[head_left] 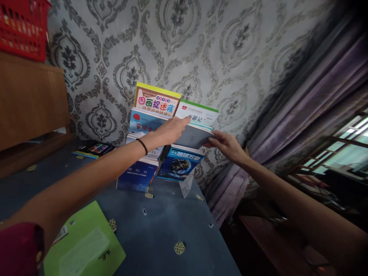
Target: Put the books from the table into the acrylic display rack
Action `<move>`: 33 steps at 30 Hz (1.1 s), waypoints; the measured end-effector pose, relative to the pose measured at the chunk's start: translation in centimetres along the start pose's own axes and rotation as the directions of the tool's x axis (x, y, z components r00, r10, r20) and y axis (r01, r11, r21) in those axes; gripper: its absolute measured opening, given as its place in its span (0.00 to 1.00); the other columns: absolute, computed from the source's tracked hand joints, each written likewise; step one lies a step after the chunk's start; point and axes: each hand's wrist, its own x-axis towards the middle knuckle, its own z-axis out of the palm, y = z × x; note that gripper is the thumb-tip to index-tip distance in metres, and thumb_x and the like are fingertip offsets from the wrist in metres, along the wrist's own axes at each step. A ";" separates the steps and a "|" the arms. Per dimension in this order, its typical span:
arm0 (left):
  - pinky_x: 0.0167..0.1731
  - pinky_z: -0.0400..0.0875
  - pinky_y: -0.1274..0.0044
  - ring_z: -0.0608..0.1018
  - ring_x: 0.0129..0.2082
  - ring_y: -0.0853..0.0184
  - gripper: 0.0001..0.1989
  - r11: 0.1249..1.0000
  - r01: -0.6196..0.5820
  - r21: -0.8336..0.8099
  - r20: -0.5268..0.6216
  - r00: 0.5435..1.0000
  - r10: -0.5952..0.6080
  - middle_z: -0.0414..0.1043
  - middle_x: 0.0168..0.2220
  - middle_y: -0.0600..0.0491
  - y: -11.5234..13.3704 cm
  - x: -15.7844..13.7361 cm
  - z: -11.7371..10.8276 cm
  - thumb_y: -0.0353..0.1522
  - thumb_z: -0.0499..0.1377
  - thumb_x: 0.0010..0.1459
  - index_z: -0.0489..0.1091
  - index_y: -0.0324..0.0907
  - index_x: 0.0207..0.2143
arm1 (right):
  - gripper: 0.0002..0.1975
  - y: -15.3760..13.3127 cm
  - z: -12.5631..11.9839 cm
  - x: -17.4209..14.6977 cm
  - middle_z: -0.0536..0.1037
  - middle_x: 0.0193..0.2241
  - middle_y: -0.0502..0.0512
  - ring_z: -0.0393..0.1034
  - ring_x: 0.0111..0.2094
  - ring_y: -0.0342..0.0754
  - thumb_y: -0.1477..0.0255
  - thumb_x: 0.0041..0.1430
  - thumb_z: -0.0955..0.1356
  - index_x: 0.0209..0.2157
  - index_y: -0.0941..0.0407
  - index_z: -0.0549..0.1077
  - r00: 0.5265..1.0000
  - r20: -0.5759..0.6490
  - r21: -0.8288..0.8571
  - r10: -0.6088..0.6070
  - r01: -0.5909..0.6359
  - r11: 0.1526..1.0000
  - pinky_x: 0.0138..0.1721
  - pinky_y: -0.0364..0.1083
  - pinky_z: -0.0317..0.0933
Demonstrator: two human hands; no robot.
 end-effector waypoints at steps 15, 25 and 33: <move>0.41 0.72 0.73 0.80 0.45 0.54 0.18 0.960 0.128 0.248 0.179 0.968 -0.175 0.77 0.42 0.32 1.7 1.1 0.9 0.16 0.51 0.56 0.74 0.27 0.46 | 0.13 2.1 0.1 1.5 0.81 0.24 0.51 0.79 0.29 0.54 0.58 0.56 0.68 0.33 0.53 0.72 0.991 0.129 -0.252 0.047 -0.014 0.968 0.34 0.51 0.73; 0.46 0.74 0.69 0.80 0.49 0.50 0.19 0.943 0.143 0.301 0.226 0.950 -0.216 0.77 0.43 0.30 3.1 1.9 0.1 0.17 0.54 0.57 0.74 0.28 0.49 | 0.09 2.2 0.5 2.4 0.79 0.26 0.49 0.78 0.28 0.51 0.63 0.59 0.67 0.37 0.53 0.73 0.990 0.125 -0.216 0.059 -0.031 0.976 0.33 0.49 0.74; 0.44 0.76 0.71 0.82 0.47 0.50 0.17 0.936 0.161 0.314 0.195 0.954 -0.229 0.78 0.42 0.29 3.3 1.8 -0.4 0.16 0.57 0.52 0.76 0.27 0.44 | 0.10 0.5 0.9 1.2 0.80 0.23 0.50 0.78 0.28 0.50 0.70 0.66 0.61 0.38 0.53 0.74 0.999 0.047 -0.391 0.027 -0.006 0.920 0.35 0.45 0.69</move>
